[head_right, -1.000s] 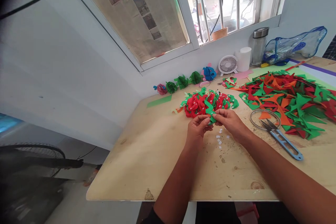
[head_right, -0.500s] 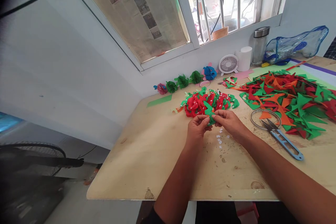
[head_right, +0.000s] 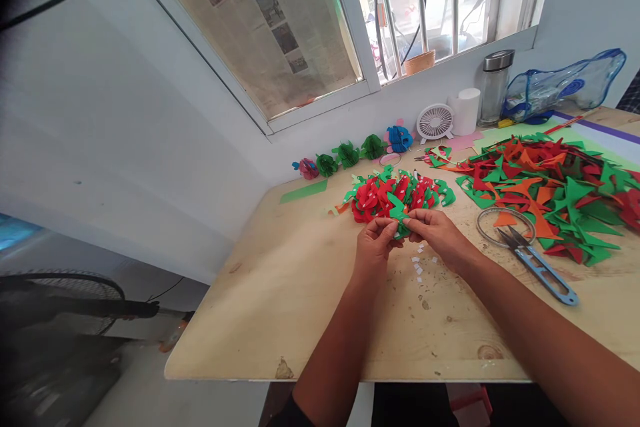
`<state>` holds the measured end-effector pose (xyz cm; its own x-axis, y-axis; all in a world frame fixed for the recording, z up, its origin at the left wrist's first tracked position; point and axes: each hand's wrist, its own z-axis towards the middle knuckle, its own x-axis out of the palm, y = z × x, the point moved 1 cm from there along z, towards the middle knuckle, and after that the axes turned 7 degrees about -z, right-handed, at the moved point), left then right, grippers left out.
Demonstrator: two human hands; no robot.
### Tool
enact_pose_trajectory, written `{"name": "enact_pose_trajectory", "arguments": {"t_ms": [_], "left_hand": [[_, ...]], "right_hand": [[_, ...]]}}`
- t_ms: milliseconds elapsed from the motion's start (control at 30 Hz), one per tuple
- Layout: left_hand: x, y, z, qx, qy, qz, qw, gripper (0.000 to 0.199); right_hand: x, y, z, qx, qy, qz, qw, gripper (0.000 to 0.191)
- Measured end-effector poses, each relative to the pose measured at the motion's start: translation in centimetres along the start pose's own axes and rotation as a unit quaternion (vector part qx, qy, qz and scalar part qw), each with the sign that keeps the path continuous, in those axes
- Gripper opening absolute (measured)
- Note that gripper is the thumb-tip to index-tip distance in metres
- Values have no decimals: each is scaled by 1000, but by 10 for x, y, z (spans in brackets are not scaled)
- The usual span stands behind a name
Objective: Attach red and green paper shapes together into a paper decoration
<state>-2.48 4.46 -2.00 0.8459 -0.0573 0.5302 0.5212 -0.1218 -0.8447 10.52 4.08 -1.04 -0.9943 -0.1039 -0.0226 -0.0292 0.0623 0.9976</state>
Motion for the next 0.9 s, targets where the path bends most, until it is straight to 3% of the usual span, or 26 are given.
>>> {"name": "enact_pose_trajectory", "arguments": {"t_ms": [900], "left_hand": [[-2,-4,0,-30,63,-23,997,25]], "right_hand": [[0,0,-1,18,-12,40,999,30]]}}
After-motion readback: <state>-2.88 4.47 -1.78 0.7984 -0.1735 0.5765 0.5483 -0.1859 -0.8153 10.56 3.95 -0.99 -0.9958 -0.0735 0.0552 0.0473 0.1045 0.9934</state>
